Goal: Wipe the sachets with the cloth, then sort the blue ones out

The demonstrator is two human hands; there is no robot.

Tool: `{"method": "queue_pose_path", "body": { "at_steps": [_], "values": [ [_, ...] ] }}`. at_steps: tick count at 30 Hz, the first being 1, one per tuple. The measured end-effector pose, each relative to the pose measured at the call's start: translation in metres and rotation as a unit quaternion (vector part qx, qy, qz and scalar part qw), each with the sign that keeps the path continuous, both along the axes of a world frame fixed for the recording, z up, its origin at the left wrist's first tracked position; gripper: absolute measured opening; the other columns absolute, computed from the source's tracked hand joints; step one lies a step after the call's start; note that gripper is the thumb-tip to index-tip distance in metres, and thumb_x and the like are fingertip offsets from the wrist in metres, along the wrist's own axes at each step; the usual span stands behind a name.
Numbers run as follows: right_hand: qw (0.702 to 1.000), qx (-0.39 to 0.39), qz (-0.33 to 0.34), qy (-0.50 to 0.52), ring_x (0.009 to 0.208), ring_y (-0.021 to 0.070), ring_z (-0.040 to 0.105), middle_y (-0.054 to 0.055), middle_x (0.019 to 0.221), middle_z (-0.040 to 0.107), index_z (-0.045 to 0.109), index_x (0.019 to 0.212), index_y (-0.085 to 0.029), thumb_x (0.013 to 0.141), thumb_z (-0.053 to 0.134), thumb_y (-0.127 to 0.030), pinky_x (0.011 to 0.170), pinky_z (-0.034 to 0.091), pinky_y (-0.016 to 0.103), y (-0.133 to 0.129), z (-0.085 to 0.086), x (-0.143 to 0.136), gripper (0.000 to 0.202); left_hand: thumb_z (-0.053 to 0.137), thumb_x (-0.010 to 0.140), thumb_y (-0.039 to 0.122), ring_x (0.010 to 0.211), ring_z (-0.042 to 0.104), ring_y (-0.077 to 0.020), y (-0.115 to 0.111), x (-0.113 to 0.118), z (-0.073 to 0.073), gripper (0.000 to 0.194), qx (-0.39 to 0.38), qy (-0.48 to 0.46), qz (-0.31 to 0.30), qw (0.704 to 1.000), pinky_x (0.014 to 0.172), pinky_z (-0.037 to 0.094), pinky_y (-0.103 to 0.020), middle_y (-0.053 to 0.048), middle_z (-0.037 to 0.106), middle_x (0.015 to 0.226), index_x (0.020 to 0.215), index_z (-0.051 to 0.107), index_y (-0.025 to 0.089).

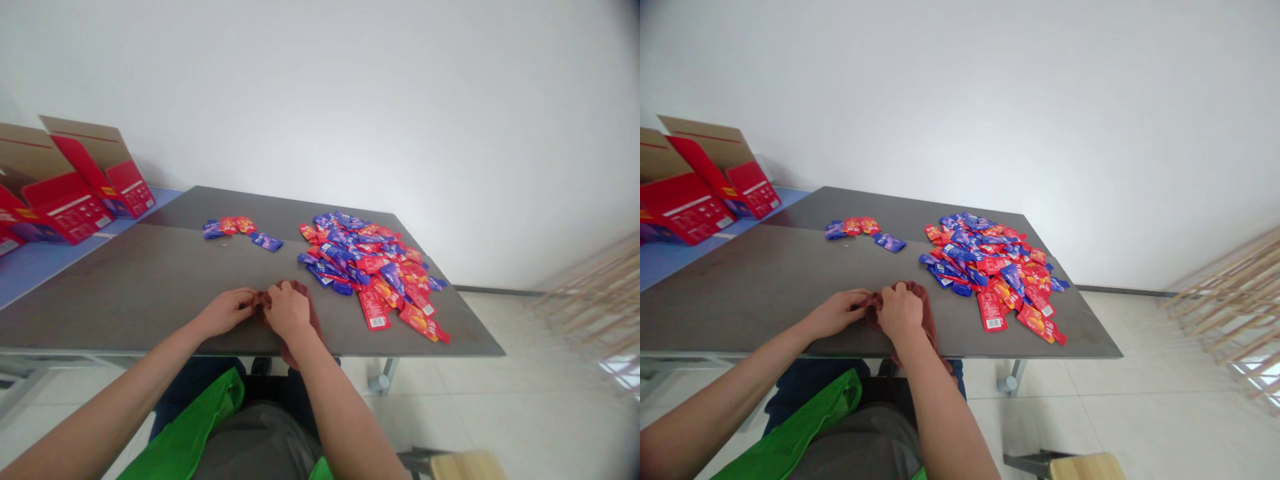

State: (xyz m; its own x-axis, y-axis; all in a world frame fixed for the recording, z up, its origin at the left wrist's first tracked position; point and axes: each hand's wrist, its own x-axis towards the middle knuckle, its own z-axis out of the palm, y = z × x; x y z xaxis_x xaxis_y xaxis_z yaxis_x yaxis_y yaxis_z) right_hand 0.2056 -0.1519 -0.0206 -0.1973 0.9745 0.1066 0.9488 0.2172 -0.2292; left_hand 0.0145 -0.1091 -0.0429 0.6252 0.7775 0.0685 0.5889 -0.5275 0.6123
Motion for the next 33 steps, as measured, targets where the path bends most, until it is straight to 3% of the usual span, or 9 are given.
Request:
{"method": "queue_pose_path", "body": {
  "at_steps": [4, 7, 11, 14, 18, 22, 29, 31, 33],
  "values": [
    [0.993, -0.020, -0.113, -0.004, 0.097, 0.0221, 0.068, 0.010, 0.118, 0.061, 0.064, 0.113, -0.023, 0.099, 0.053, -0.035, 0.076, 0.050, 0.031, 0.008, -0.007, 0.047, 0.021, 0.050, 0.095, 0.045, 0.098, 0.066, -0.0212, 0.002, -0.001, -0.004, 0.036, 0.017, 0.013, 0.013, 1.000, 0.091, 0.049, -0.030, -0.005, 0.072, 0.110, 0.071, 0.064, 0.022],
    [0.988, -0.007, -0.154, -0.003, 0.098, 0.0225, 0.067, 0.010, 0.116, 0.062, 0.063, 0.111, -0.022, 0.099, 0.053, -0.033, 0.076, 0.050, 0.031, 0.005, -0.002, 0.065, 0.019, 0.051, 0.093, 0.046, 0.097, 0.066, -0.0215, 0.001, 0.000, -0.004, 0.037, 0.019, 0.018, 0.023, 0.999, 0.090, 0.049, -0.030, -0.005, 0.072, 0.111, 0.070, 0.064, 0.021],
    [0.995, 0.050, -0.080, 0.032, 0.097, 0.0209, 0.066, 0.007, 0.114, 0.062, 0.061, 0.108, -0.024, 0.097, 0.057, -0.039, 0.077, 0.049, 0.029, -0.004, 0.007, 0.028, 0.019, 0.051, 0.093, 0.039, 0.102, 0.066, -0.0235, -0.002, 0.001, 0.000, 0.030, 0.023, 0.017, 0.011, 1.000, 0.095, 0.048, -0.031, -0.005, 0.072, 0.113, 0.079, 0.070, 0.021],
    [0.999, 0.030, -0.012, 0.036, 0.096, 0.0209, 0.066, 0.007, 0.114, 0.062, 0.062, 0.108, -0.025, 0.099, 0.056, -0.044, 0.075, 0.049, 0.029, -0.004, 0.001, -0.003, 0.023, 0.052, 0.090, 0.031, 0.106, 0.065, -0.0238, -0.003, 0.000, 0.000, 0.022, 0.024, 0.003, -0.003, 1.000, 0.097, 0.046, -0.031, -0.004, 0.072, 0.109, 0.089, 0.073, 0.023],
    [0.996, -0.009, -0.091, 0.024, 0.094, 0.0210, 0.067, 0.009, 0.115, 0.061, 0.062, 0.110, -0.024, 0.100, 0.053, -0.042, 0.075, 0.049, 0.030, -0.001, -0.011, 0.021, 0.023, 0.051, 0.094, 0.034, 0.099, 0.066, -0.0212, -0.002, 0.000, -0.002, 0.028, 0.026, 0.013, 0.008, 1.000, 0.093, 0.047, -0.029, -0.003, 0.072, 0.110, 0.076, 0.068, 0.022],
    [0.985, -0.002, -0.173, 0.016, 0.092, 0.0205, 0.067, 0.009, 0.112, 0.062, 0.063, 0.105, -0.022, 0.103, 0.046, -0.041, 0.076, 0.049, 0.031, -0.002, -0.008, 0.058, 0.026, 0.051, 0.095, 0.040, 0.097, 0.067, -0.0210, 0.000, 0.000, -0.003, 0.033, 0.037, 0.022, 0.020, 0.999, 0.089, 0.048, -0.030, -0.004, 0.071, 0.111, 0.072, 0.065, 0.021],
    [0.999, 0.041, -0.016, 0.026, 0.094, 0.0200, 0.066, 0.006, 0.113, 0.061, 0.063, 0.107, -0.025, 0.099, 0.056, -0.044, 0.074, 0.050, 0.029, -0.011, -0.005, -0.009, 0.022, 0.051, 0.088, 0.025, 0.097, 0.067, -0.0210, -0.002, 0.000, -0.003, 0.020, 0.049, 0.006, -0.002, 0.999, 0.091, 0.049, -0.030, -0.002, 0.071, 0.102, 0.082, 0.070, 0.023],
    [0.999, 0.023, -0.036, 0.022, 0.090, 0.0199, 0.067, 0.006, 0.113, 0.062, 0.063, 0.107, -0.025, 0.101, 0.052, -0.045, 0.071, 0.049, 0.029, -0.008, -0.010, -0.008, 0.023, 0.050, 0.090, 0.026, 0.098, 0.067, -0.0205, -0.002, 0.000, -0.005, 0.022, 0.052, 0.013, 0.001, 0.999, 0.091, 0.049, -0.030, -0.002, 0.071, 0.104, 0.081, 0.070, 0.022],
    [0.996, 0.008, -0.091, 0.018, 0.089, 0.0199, 0.068, 0.007, 0.113, 0.062, 0.064, 0.108, -0.024, 0.103, 0.049, -0.044, 0.071, 0.049, 0.029, -0.006, -0.015, 0.014, 0.025, 0.050, 0.094, 0.032, 0.097, 0.067, -0.0199, 0.000, -0.001, -0.006, 0.026, 0.055, 0.025, 0.008, 0.998, 0.090, 0.049, -0.030, -0.003, 0.071, 0.108, 0.077, 0.068, 0.022]
  ]
}}
